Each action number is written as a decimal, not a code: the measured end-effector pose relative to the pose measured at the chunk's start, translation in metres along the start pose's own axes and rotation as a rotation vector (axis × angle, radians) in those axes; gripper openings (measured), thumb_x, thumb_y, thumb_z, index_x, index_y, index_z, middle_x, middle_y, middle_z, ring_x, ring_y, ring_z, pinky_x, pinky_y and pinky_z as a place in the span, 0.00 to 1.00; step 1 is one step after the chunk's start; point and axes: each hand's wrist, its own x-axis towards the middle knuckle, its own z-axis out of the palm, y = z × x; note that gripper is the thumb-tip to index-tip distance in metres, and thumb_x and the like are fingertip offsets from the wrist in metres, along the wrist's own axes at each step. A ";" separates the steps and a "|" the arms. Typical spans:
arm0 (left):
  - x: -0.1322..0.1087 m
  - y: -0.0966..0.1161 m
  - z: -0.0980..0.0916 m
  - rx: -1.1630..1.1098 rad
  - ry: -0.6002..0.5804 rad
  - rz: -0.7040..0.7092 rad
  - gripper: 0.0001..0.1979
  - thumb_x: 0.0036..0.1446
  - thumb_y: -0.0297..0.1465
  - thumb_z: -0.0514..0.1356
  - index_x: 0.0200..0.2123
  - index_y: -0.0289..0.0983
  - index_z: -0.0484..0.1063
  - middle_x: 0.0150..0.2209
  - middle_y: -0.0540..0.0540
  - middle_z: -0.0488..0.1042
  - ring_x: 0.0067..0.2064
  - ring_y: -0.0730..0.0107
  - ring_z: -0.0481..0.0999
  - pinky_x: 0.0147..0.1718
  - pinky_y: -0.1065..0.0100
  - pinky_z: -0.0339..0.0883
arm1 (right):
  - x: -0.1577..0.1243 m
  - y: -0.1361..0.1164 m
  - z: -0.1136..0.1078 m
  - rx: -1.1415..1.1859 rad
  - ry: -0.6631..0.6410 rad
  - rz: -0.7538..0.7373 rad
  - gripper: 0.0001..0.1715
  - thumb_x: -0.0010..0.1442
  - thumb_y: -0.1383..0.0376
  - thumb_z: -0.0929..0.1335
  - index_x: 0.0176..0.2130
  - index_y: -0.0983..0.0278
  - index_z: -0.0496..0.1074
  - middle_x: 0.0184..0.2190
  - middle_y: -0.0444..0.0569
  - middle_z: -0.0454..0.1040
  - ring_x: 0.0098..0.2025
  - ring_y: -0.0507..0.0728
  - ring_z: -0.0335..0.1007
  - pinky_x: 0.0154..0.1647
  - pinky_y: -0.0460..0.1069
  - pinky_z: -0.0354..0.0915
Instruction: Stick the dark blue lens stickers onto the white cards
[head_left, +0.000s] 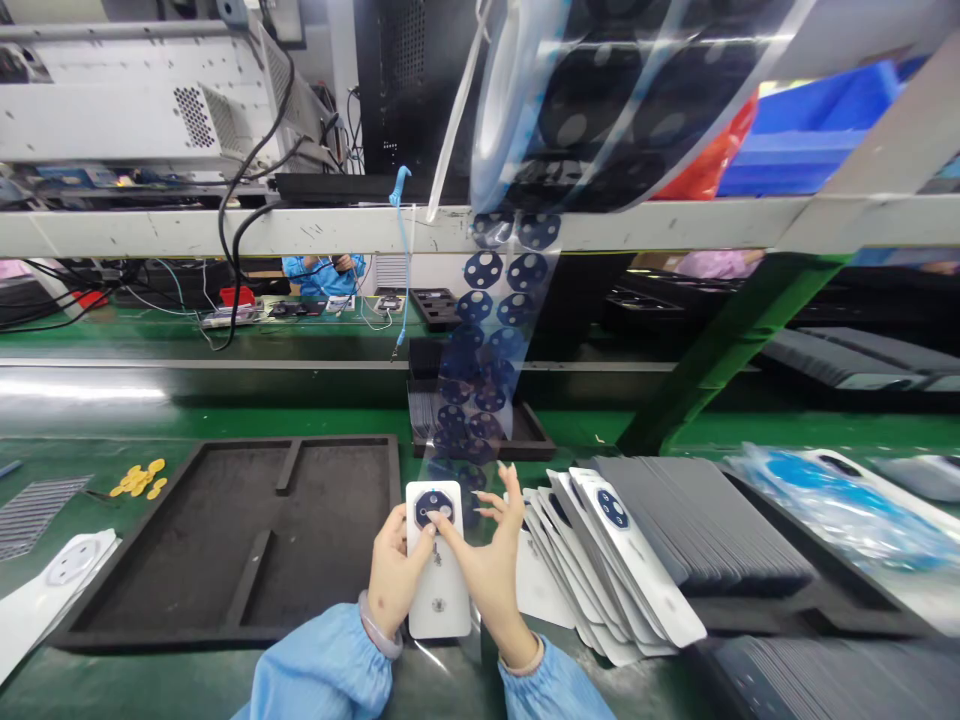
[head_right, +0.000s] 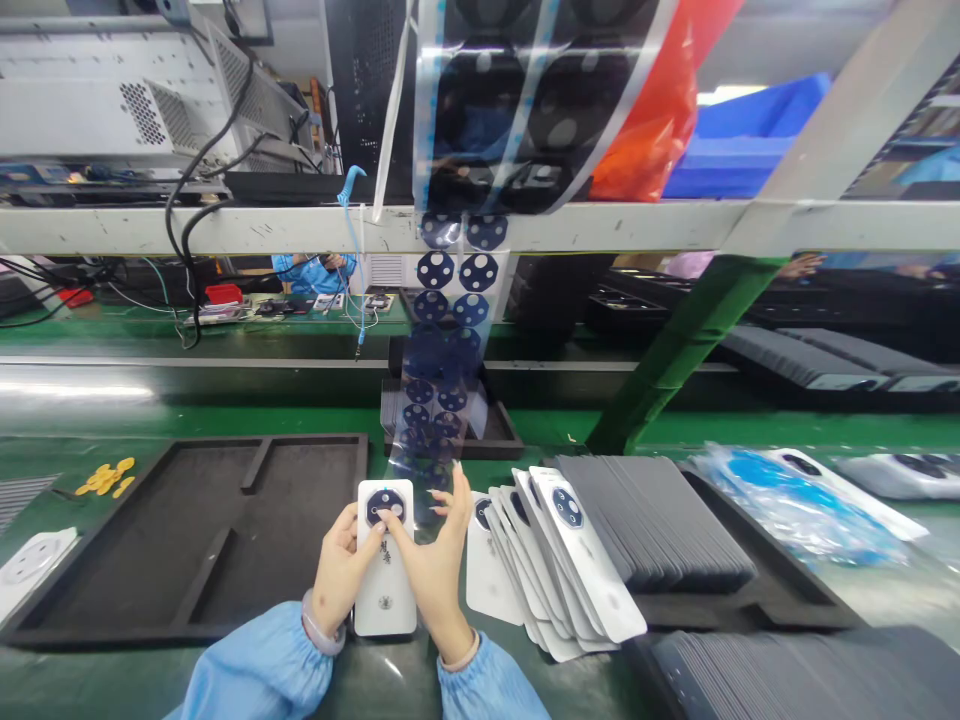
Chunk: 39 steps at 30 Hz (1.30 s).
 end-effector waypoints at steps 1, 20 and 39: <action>0.000 0.001 0.001 0.005 -0.013 -0.005 0.19 0.51 0.42 0.66 0.41 0.36 0.70 0.36 0.45 0.80 0.34 0.66 0.78 0.31 0.70 0.70 | 0.001 0.000 0.000 0.066 -0.068 0.059 0.49 0.53 0.55 0.74 0.66 0.56 0.51 0.61 0.56 0.60 0.49 0.61 0.67 0.49 0.56 0.65; 0.007 -0.002 -0.001 -0.228 0.068 -0.067 0.19 0.48 0.44 0.68 0.34 0.36 0.69 0.30 0.48 0.78 0.31 0.67 0.78 0.32 0.70 0.71 | -0.001 0.005 -0.007 0.425 -0.640 0.255 0.53 0.56 0.58 0.70 0.69 0.56 0.39 0.58 0.56 0.67 0.57 0.63 0.68 0.57 0.61 0.64; 0.017 -0.004 -0.015 -0.107 -0.033 0.059 0.20 0.59 0.46 0.57 0.47 0.39 0.63 0.54 0.36 0.74 0.51 0.55 0.77 0.52 0.54 0.66 | 0.055 0.061 -0.180 -0.607 -0.222 -0.053 0.32 0.61 0.52 0.60 0.56 0.66 0.71 0.58 0.58 0.68 0.63 0.67 0.60 0.63 0.64 0.58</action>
